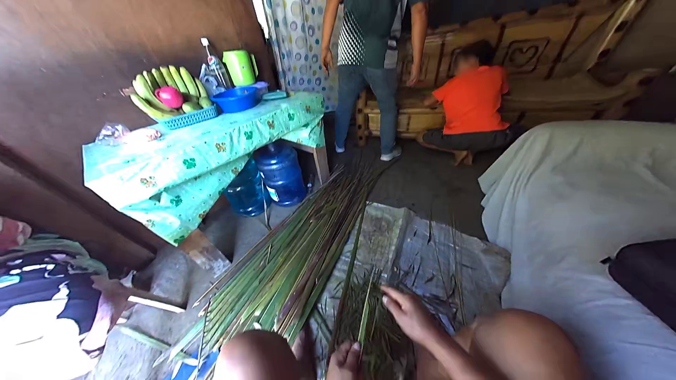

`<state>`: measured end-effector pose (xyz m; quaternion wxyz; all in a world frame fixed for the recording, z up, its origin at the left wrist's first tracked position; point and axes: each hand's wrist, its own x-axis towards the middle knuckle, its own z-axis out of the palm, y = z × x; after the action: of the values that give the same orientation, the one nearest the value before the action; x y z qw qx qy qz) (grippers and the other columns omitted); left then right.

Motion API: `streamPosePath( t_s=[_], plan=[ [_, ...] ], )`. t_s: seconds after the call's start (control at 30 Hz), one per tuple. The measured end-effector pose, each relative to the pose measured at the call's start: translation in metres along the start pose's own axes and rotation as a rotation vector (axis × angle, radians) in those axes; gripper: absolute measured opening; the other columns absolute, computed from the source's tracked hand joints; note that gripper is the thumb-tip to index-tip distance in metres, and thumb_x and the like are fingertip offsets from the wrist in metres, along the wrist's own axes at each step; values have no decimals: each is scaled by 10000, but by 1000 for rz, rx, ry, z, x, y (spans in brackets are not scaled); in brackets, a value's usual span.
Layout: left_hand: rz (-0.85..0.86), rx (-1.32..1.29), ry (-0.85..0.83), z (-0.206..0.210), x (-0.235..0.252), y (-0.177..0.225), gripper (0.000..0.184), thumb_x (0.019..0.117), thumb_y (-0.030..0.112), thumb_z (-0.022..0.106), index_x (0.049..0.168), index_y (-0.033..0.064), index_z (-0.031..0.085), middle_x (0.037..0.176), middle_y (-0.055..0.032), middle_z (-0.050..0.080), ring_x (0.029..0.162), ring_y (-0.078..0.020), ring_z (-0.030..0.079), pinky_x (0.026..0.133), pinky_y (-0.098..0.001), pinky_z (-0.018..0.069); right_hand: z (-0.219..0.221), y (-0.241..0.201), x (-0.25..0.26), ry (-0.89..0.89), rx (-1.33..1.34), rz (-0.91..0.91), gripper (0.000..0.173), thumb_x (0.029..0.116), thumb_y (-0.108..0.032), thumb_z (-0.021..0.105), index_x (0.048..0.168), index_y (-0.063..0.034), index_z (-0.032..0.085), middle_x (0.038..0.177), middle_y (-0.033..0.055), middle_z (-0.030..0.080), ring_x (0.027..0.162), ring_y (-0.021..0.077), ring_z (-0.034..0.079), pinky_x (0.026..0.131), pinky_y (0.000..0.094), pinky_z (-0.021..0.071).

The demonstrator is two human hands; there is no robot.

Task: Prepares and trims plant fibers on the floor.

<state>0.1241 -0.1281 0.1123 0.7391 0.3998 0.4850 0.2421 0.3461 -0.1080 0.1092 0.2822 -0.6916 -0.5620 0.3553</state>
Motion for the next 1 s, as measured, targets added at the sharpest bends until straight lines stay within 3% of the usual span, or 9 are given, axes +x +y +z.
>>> streamPosePath(
  t_s=[0.1,0.13,0.23,0.33,0.5,0.6,0.73,0.83,1.0],
  plan=[
    [-3,-17,15,-2,5,-1,286,1124,166,345,936,69,536,545,51,414,404,-21,335,391,-179,302,-2,-4,-6,-17,126,-23,398,1062,-245,435,1337,-44,640,967,109,678,754,167,599,731,377,505],
    [-7,-25,29,-1,6,3,290,1127,170,340,934,69,532,538,48,413,399,-22,335,387,-178,303,2,-8,-13,-94,133,-42,397,1058,-248,426,1303,-22,642,918,110,656,723,172,581,706,378,496],
    [-5,-24,46,0,9,10,273,1126,166,343,954,66,530,548,43,405,405,-32,339,396,-184,312,17,-18,-29,-282,15,-167,396,1054,-275,434,1209,-1,674,955,184,696,882,290,672,829,491,522],
    [-27,-72,19,3,8,8,276,1129,170,327,978,65,534,540,49,390,394,-24,330,381,-176,305,27,-15,-25,-272,-96,-263,378,1048,-305,441,1132,-28,685,863,169,677,816,311,667,750,513,512],
    [-97,-154,-91,2,-3,11,318,1134,180,272,951,80,512,525,66,378,379,-2,314,365,-149,288,3,-5,8,-95,-180,-67,404,1082,-288,417,1292,-41,657,1071,195,718,1019,352,695,917,565,519],
    [-97,-155,-101,0,-2,10,313,1134,181,274,962,81,515,520,68,387,380,3,323,368,-143,290,-11,2,12,-40,-115,-72,396,1069,-287,409,1223,-37,675,951,171,699,896,311,677,828,528,516],
    [-95,-184,-67,-1,5,17,318,1137,183,267,961,75,510,518,62,386,379,-7,335,372,-149,303,13,-14,-18,-262,-28,-184,400,1058,-280,416,1187,-12,683,936,179,692,874,300,673,817,513,522],
    [-123,-221,-93,-2,4,16,331,1139,199,259,960,83,512,521,66,380,379,-5,333,369,-144,303,25,-9,-18,-271,-98,-258,394,1054,-311,409,1109,-31,680,842,161,661,795,299,653,738,506,506],
    [-174,-253,-179,-2,-4,13,334,1137,201,236,980,95,511,541,74,392,387,6,350,373,-132,317,1,7,12,-107,-189,-13,418,1086,-309,392,1240,-21,654,1023,209,702,995,367,684,894,575,511]
  ],
)
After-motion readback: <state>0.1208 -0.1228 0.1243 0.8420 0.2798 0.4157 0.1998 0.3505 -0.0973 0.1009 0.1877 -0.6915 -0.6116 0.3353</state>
